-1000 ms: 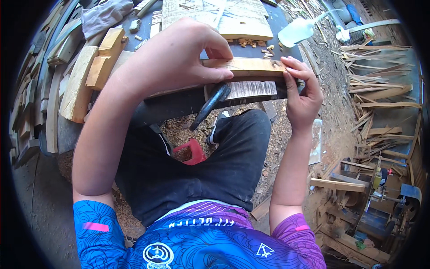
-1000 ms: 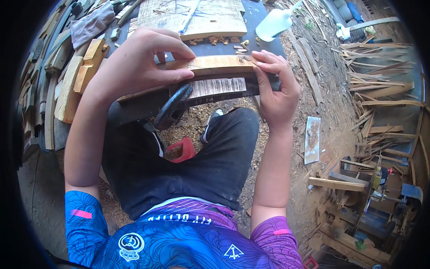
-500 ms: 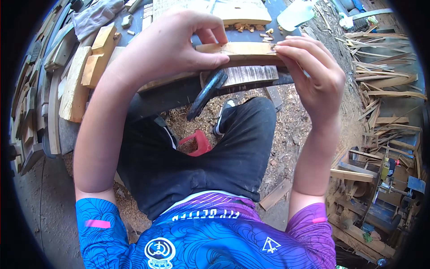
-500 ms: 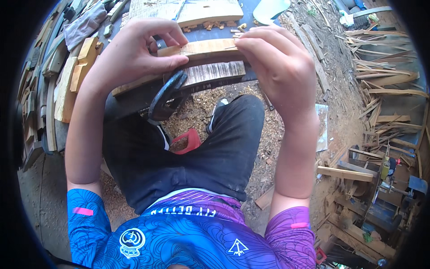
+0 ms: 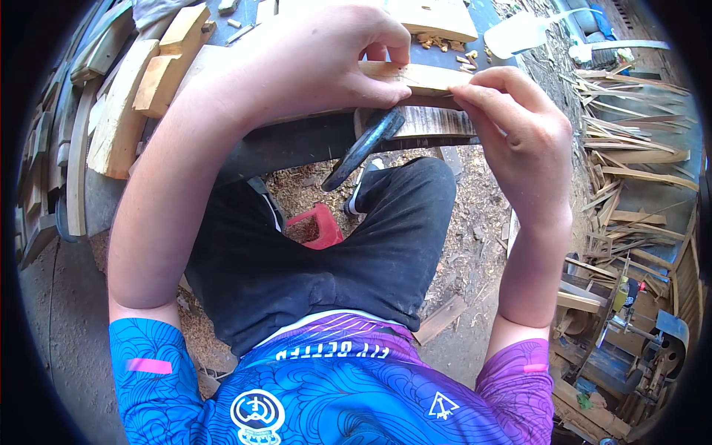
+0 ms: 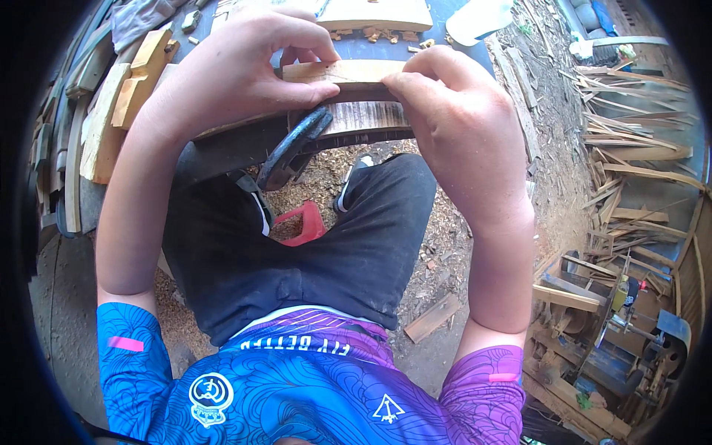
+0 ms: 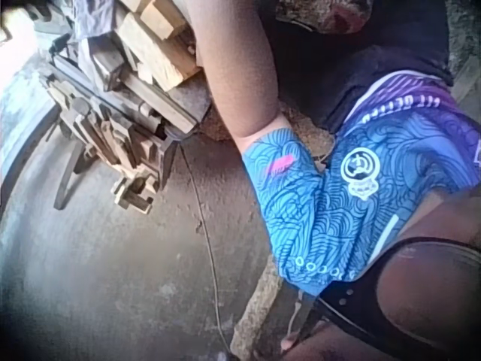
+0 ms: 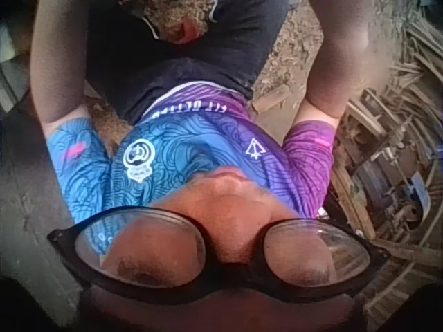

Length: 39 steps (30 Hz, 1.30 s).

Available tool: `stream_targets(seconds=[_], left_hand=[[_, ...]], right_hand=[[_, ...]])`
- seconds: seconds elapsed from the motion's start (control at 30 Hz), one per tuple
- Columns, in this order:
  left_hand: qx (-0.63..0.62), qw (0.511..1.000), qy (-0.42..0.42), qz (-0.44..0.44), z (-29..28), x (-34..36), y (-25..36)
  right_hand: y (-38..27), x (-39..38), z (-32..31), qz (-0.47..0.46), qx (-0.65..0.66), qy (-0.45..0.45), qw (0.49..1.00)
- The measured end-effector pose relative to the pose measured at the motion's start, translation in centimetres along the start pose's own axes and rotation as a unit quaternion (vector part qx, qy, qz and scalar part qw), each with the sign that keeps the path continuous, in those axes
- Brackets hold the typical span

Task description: Measure and fit small wooden pieces together at a workbench.

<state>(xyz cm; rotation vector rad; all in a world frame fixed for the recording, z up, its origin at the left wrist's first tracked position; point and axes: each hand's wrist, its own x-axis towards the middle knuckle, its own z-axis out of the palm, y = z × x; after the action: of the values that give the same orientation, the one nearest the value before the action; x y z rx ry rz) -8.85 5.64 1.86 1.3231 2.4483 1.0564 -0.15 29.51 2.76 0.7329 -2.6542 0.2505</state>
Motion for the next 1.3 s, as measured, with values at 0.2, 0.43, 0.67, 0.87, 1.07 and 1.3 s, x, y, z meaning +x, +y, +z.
stream_targets(seconds=[0.2,0.43,0.67,0.87,1.07,1.3], left_hand=[[-0.023,1.000,0.019,0.009,1.0,0.3,-1.7],[-0.040,0.999,0.003,-0.004,0.7,1.0,-1.5],[0.017,0.997,0.071,-0.014,2.5,0.4,-2.5],[-0.007,0.997,0.081,-0.020,2.8,0.2,-2.6],[-0.006,0.996,0.085,-0.019,3.1,0.0,-3.3],[-0.074,0.996,0.037,-0.033,1.4,0.4,-2.5]], right_hand=[[-0.1,-0.3,1.3,0.001,0.008,0.035,0.999],[-0.3,-0.4,2.0,0.024,0.050,0.063,0.996],[-0.5,-0.8,2.7,0.014,0.038,0.095,0.995],[-0.2,-1.0,3.3,0.025,0.055,0.125,0.990],[-1.1,-1.0,3.6,0.106,0.116,0.147,0.977],[0.1,-1.5,3.5,0.113,0.106,0.147,0.977]])
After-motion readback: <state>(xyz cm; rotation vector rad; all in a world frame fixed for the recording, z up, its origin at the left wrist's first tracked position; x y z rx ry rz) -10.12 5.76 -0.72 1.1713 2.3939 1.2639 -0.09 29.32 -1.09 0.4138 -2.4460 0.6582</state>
